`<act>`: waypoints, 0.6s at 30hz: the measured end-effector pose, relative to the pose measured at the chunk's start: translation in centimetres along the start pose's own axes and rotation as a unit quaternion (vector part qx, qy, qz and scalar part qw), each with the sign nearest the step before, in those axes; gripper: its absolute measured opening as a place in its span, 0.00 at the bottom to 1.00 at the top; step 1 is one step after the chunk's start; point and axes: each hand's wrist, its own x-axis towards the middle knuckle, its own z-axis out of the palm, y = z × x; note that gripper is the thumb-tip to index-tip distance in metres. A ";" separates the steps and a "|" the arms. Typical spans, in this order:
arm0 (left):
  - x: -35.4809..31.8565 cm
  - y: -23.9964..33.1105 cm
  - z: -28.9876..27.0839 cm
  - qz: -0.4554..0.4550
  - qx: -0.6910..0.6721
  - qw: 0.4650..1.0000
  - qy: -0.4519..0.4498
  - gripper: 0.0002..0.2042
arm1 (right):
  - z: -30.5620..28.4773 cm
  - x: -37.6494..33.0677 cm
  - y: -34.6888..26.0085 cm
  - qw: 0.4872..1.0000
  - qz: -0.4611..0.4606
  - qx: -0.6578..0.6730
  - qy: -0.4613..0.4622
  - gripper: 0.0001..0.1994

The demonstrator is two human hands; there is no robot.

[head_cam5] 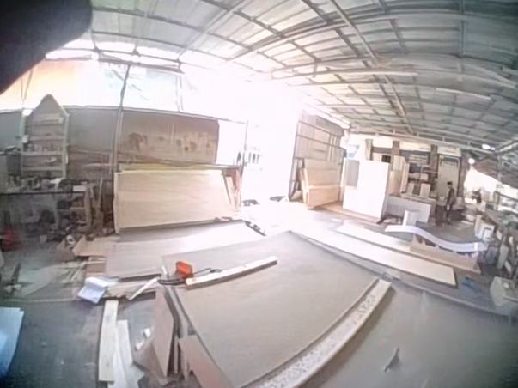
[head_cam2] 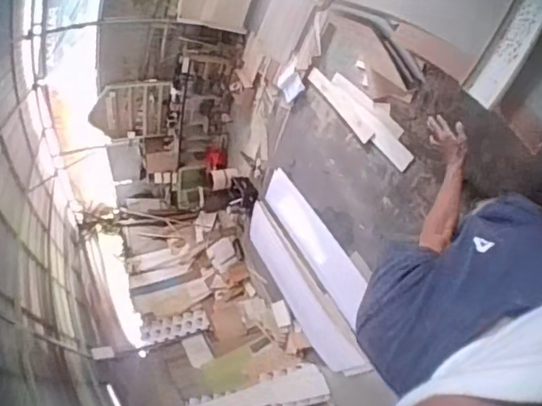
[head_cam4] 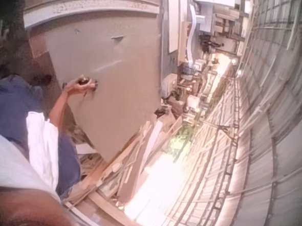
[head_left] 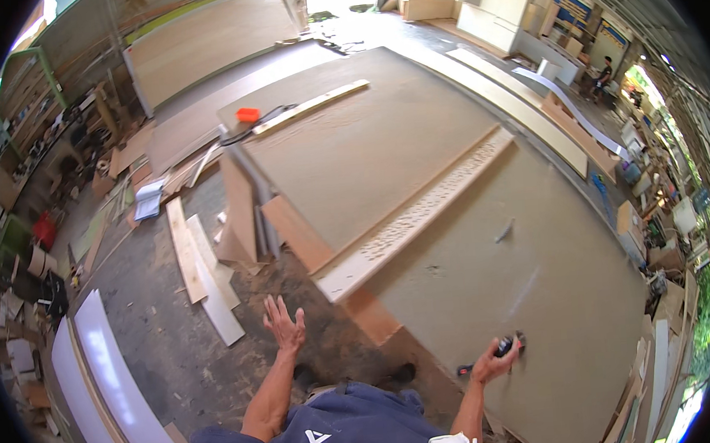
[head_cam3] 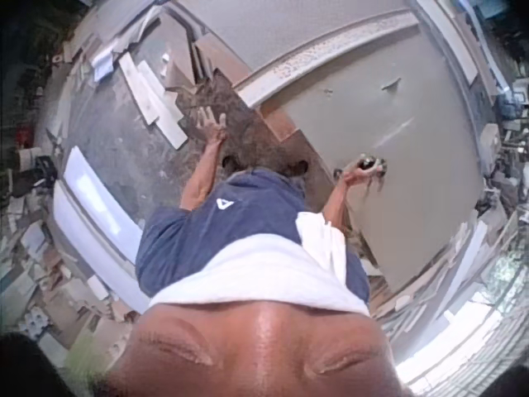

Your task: The person measures various wooden boards and panels using a tape measure in a workshop. They then use a hammer to drive nails into a wooden frame and assemble the pieces on a workbench.

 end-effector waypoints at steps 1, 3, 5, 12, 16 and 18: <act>-1.5 -4.4 -0.4 -0.053 -0.008 0.999 -0.004 0.35 | 1.3 -1.7 -4.1 0.999 -0.023 0.021 -0.035 0.25; -5.3 -13.6 -1.6 -0.138 -0.041 0.985 -0.094 0.35 | 4.1 -6.0 -11.5 0.990 -0.045 0.108 -0.079 0.26; -9.4 -24.6 -2.7 -0.209 -0.051 0.928 -0.306 0.33 | 6.8 -10.9 -17.6 0.970 -0.068 0.179 -0.148 0.26; -24.4 -39.5 -15.5 -0.554 -0.053 0.821 -0.126 0.23 | 14.2 -26.5 -31.0 0.794 -0.229 0.208 -0.523 0.25; -31.4 -42.9 -18.2 -0.648 -0.128 0.750 -0.003 0.20 | 18.1 -32.3 -34.4 0.679 -0.347 0.128 -0.634 0.24; -33.3 -44.5 -15.8 -0.660 -0.084 0.747 -0.003 0.20 | 20.8 -34.2 -34.9 0.657 -0.357 0.098 -0.656 0.23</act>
